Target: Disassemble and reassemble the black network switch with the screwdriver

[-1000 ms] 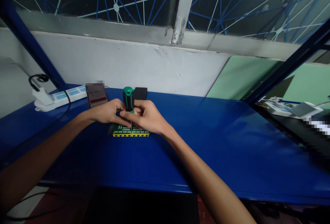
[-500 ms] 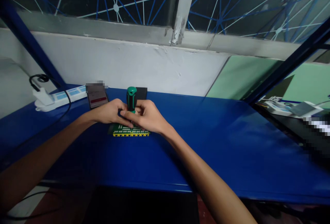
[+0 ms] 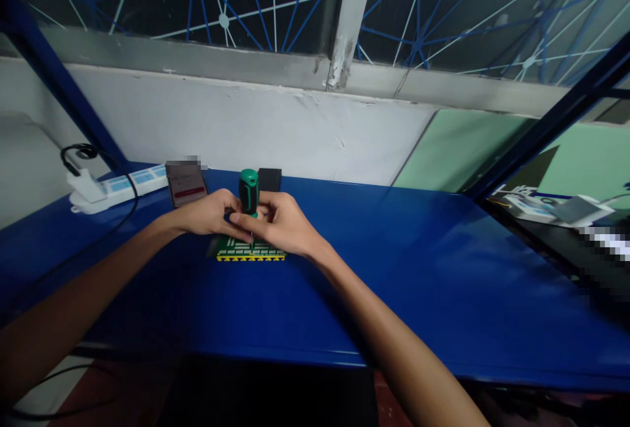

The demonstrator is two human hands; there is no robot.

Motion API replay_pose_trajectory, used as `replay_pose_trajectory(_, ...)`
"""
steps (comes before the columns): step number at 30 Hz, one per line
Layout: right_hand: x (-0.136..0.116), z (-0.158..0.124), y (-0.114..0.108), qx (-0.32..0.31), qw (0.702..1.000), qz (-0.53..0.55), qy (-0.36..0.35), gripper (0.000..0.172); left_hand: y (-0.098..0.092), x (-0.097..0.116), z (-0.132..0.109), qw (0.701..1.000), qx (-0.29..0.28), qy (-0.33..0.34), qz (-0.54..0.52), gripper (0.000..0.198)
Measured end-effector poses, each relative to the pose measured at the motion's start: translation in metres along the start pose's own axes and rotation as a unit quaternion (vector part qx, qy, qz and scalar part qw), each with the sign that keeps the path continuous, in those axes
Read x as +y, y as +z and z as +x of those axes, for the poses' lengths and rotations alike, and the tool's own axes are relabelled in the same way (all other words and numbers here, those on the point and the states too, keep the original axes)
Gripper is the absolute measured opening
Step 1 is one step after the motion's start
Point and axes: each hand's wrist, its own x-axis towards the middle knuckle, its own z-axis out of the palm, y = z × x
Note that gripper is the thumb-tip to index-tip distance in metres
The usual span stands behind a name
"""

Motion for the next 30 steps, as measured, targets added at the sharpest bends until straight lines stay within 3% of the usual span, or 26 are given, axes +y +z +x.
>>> replay_pose_trajectory(7, 0.0009, 0.0001, -0.0008, -0.001, 1.000, -0.001, 0.000, 0.021, -0.0009, -0.0019, -0.0003, 0.999, -0.028, 0.032, 0.012, 0.022)
replay_pose_trajectory(13, 0.0000, 0.0005, 0.0001, 0.015, 1.000, -0.013, -0.002, 0.023, 0.0014, -0.0006, -0.0004, 1.000, -0.011, -0.004, 0.008, 0.022)
replay_pose_trajectory(21, -0.0002, 0.0004, -0.0016, 0.014, 1.000, -0.019, -0.005, 0.025, 0.0021, -0.0024, 0.0000, 0.999, -0.027, 0.021, -0.006, 0.017)
replay_pose_trajectory(25, -0.0017, 0.0004, -0.0026, 0.017, 1.000, -0.024, -0.004, 0.025, 0.0044, -0.0035, 0.0002, 1.000, -0.002, -0.008, -0.022, 0.023)
replay_pose_trajectory(30, -0.0020, 0.0006, -0.0031, 0.031, 0.999, -0.041, -0.004, 0.027, 0.0050, -0.0004, 0.0003, 0.999, -0.012, -0.015, -0.029, 0.023)
